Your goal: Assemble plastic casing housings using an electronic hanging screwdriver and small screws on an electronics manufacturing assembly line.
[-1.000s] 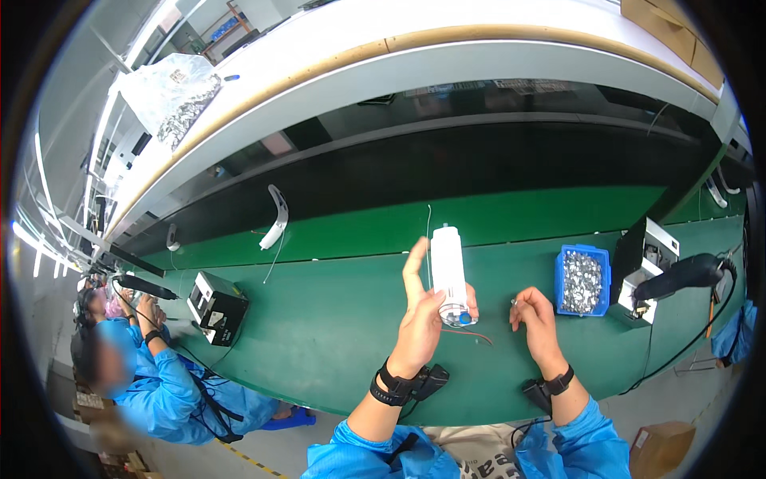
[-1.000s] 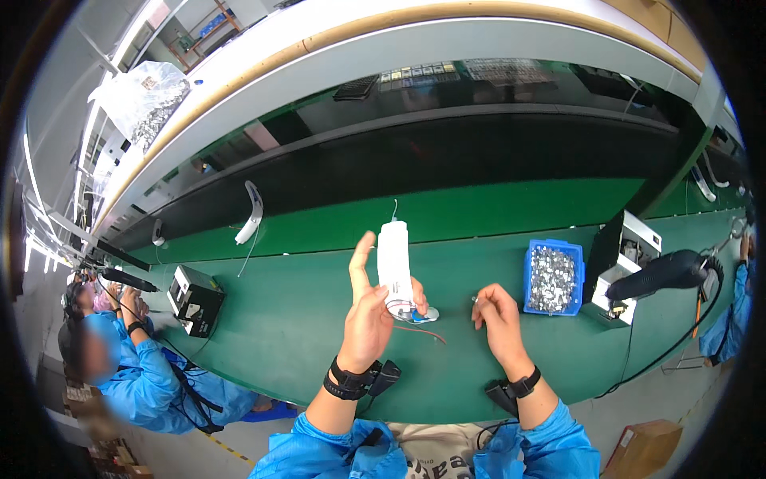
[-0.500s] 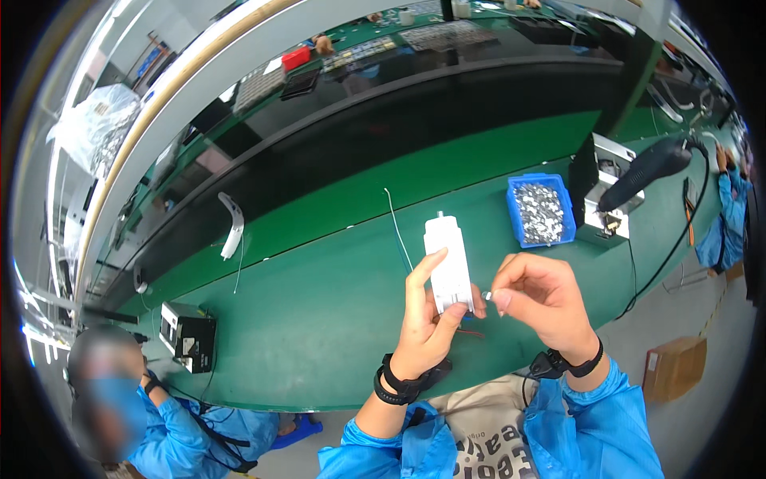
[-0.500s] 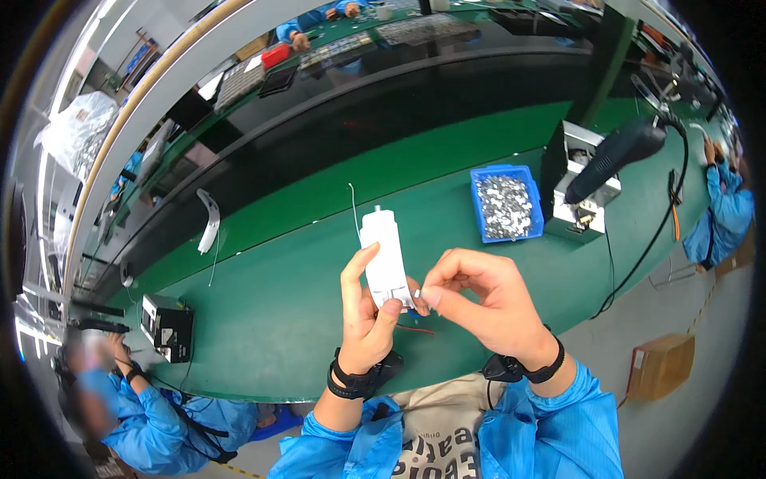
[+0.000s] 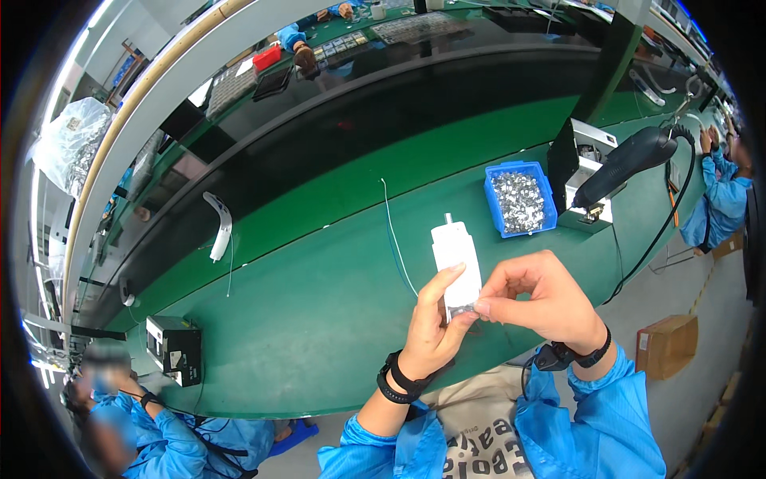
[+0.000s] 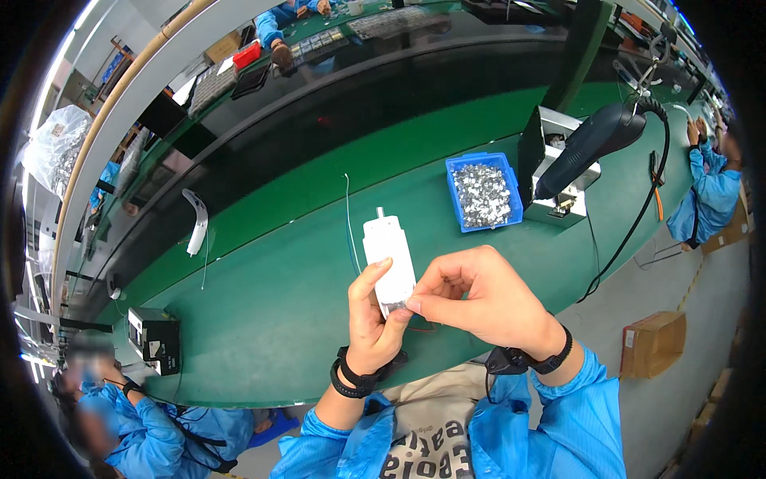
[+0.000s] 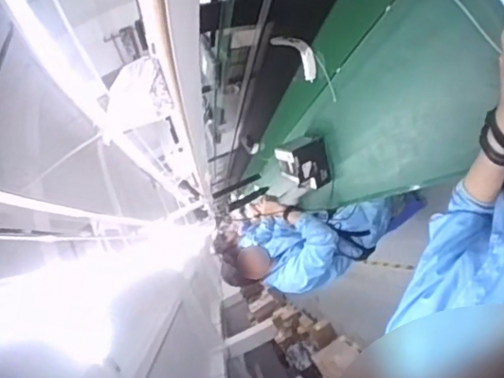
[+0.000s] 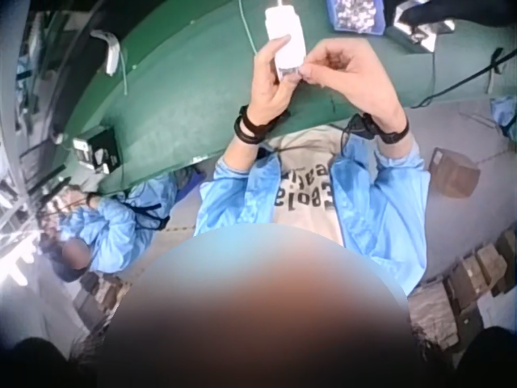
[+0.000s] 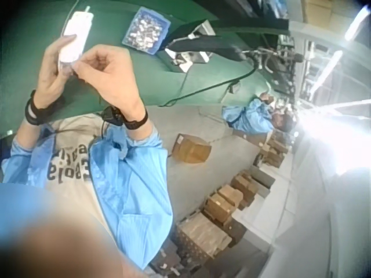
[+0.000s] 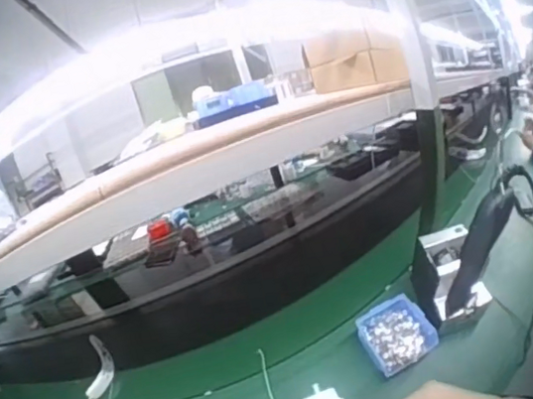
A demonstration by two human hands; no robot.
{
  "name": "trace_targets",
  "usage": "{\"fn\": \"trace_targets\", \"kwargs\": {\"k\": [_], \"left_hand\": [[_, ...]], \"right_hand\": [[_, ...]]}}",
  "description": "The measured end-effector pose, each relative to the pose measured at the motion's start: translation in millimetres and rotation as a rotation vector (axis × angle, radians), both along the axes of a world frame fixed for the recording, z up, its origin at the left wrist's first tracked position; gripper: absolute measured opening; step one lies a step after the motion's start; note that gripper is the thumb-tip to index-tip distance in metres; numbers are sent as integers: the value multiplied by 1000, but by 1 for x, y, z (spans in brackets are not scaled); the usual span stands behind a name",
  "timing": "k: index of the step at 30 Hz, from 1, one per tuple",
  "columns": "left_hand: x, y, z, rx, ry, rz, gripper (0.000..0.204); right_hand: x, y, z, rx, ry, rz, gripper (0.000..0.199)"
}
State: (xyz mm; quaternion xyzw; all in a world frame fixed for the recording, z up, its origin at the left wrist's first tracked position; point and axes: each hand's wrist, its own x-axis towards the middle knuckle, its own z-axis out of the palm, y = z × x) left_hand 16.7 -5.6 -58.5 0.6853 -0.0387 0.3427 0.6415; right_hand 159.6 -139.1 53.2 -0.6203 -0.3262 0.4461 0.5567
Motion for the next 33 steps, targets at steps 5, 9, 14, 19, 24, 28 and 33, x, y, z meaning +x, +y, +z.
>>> {"fn": "trace_targets", "kwargs": {"k": [5, 9, 14, 19, 24, 28, 33], "left_hand": [[2, 1, 8, -128, -14, -118, 62], [10, -5, 9, -150, 19, -71, 59], [22, -4, 24, -216, 124, 64, 54], [30, 26, 31, -373, 192, -15, 40], [60, 44, 19, -307, 158, -95, 37], [63, 33, 33, -399, 141, -9, 40], [65, 24, 33, -444, 144, -35, 40]], "right_hand": [[-1, 3, 5, -37, 7, -50, 11], [-4, 4, -2, -32, -42, -100, 13], [-9, 9, -31, 139, -117, -304, 22], [17, -13, -67, 525, -478, -855, 19], [101, -42, -33, 540, -719, -1059, 62], [133, -50, -3, 605, -396, -767, 61], [163, -66, -21, 785, -315, -735, 27]]}}
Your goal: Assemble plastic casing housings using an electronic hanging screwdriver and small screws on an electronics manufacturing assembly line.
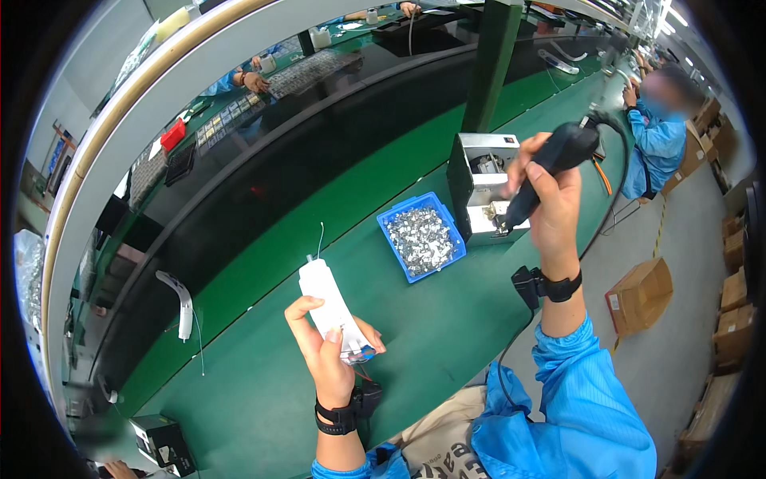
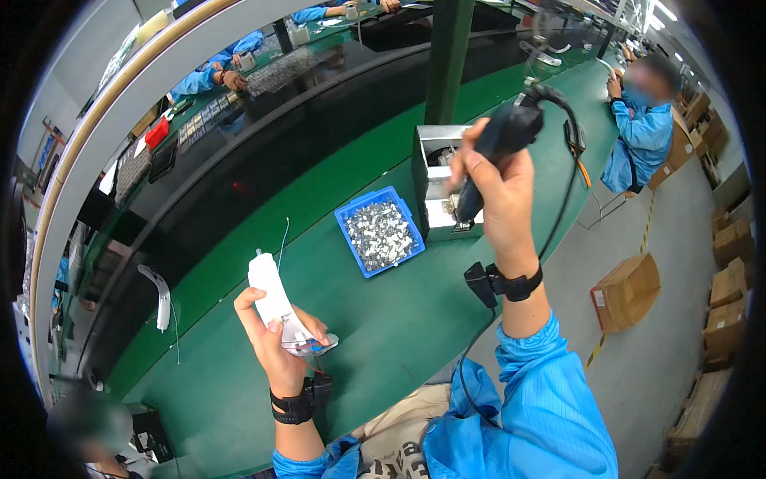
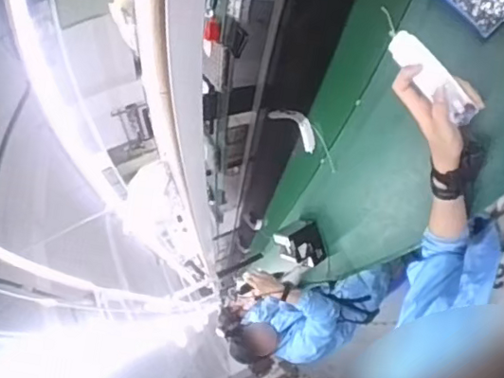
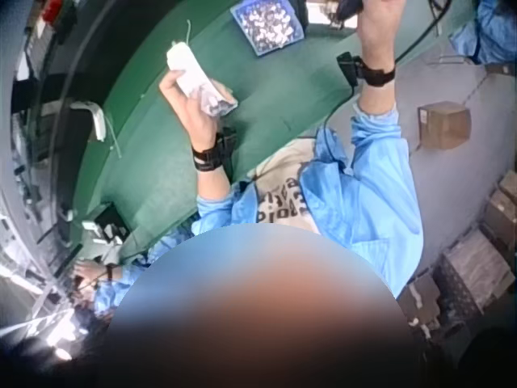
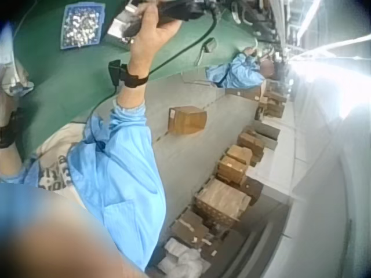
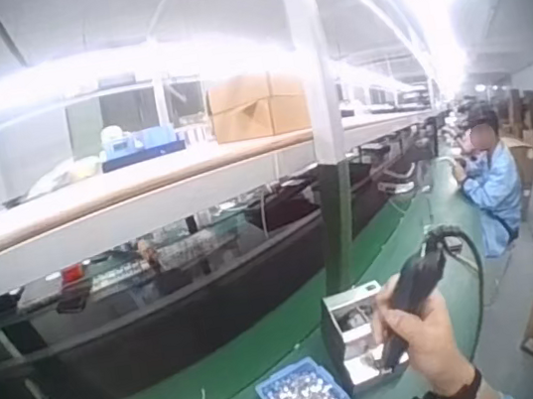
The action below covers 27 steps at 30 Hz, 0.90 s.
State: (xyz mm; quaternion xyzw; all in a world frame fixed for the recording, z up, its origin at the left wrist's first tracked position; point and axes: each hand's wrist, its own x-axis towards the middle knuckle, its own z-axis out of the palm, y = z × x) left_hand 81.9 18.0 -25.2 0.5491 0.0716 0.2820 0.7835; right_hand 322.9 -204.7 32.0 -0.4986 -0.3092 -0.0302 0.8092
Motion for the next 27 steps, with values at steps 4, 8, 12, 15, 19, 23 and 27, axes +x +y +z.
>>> {"fn": "trace_targets", "kwargs": {"k": [4, 8, 12, 15, 19, 23, 27], "left_hand": [[5, -5, -5, 36, -26, 46, 41], [20, -14, -4, 50, -85, 28, 43], [27, -18, -6, 107, -105, -4, 43], [32, -16, -6, 189, -75, -3, 44], [35, -8, -2, 57, -59, -84, 40], [37, -3, -2, -25, -62, -99, 42], [43, -11, -2, 11, -32, -100, 43]], "right_hand": [[21, -11, -11, -35, -25, -93, 18], [25, -10, -34, -138, -54, -144, 33], [25, -12, -46, -68, 33, -31, 91], [23, -12, -50, -50, 31, -25, 91], [13, -2, -42, -106, 94, -105, 89], [-10, -1, -26, -26, 179, -47, 88], [-40, 18, 26, 119, 131, 90, 90]]}}
